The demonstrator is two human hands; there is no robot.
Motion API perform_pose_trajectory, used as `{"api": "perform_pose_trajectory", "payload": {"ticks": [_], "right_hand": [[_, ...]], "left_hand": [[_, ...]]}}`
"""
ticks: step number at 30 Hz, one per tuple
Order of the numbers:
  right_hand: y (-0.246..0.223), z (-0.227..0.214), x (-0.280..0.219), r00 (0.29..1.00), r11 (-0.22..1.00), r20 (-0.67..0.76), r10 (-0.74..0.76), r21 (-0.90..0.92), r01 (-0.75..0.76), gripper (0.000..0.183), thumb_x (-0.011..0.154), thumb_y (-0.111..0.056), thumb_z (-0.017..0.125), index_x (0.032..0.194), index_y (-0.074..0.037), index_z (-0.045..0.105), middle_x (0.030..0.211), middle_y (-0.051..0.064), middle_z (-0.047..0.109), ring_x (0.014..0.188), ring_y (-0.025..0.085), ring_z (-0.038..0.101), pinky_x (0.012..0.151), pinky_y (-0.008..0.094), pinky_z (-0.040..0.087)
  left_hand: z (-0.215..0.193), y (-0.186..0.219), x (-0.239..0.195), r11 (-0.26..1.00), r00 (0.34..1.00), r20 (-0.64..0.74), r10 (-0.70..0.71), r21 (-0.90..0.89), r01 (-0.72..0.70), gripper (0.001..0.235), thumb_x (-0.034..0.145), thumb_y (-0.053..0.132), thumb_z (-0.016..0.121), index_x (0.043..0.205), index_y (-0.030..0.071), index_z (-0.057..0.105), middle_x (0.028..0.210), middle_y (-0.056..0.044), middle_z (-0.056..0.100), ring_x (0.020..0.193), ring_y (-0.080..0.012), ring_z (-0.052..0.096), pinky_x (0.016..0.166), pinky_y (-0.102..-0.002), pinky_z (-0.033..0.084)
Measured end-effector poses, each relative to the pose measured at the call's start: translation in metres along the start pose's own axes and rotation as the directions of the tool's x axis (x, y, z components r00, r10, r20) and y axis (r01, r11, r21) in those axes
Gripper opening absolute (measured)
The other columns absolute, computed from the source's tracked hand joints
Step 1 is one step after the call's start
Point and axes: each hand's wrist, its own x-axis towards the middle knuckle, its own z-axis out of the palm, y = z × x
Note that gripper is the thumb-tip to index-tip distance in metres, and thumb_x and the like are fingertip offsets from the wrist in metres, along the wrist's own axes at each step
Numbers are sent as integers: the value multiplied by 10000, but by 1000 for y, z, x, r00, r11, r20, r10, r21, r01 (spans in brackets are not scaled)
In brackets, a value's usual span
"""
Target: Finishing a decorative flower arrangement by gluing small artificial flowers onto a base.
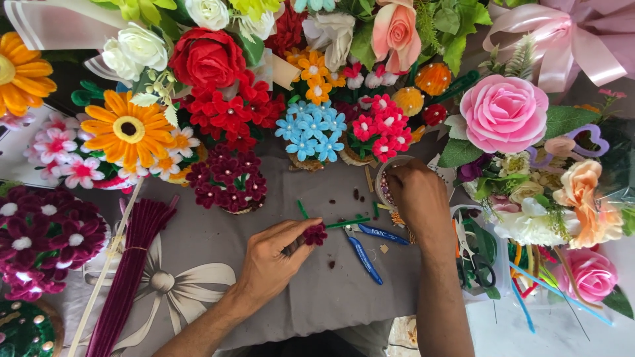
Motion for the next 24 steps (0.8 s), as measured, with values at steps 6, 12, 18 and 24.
{"api": "perform_pose_trajectory", "payload": {"ticks": [6,12,18,24], "right_hand": [[-8,-22,-2,999,979,-6,43,200,-41,135,957,-51,606,999,-5,726,936,156,713,850,328,668,722,464,479],[4,-8,-9,986,967,-158,51,255,-9,51,835,30,718,878,4,712,807,115,722,711,219,674,650,367,521],[-4,-12,-6,992,982,-73,102,170,-88,185,856,-17,706,1038,-38,734,880,98,753,774,292,709,676,445,498],[-7,-18,-1,999,999,35,14,31,-15,176,907,-8,662,988,-72,804,981,105,774,839,322,709,680,479,514]], "left_hand": [[0,-2,-1,1000,1000,-17,-7,14,7,338,865,0,771,1199,31,724,1085,-100,786,969,-175,768,908,-258,650],[1,0,-1,1000,1000,-18,-2,1,2,324,871,12,773,1192,32,727,1070,-92,788,963,-171,766,915,-258,645],[1,-6,-3,1000,1000,-23,-3,4,4,338,871,11,774,1204,39,725,1069,-82,787,940,-154,761,865,-236,643],[2,-7,-4,999,1000,7,-10,-32,10,352,876,7,767,1224,21,709,1083,-107,780,963,-175,761,896,-258,647]]}}
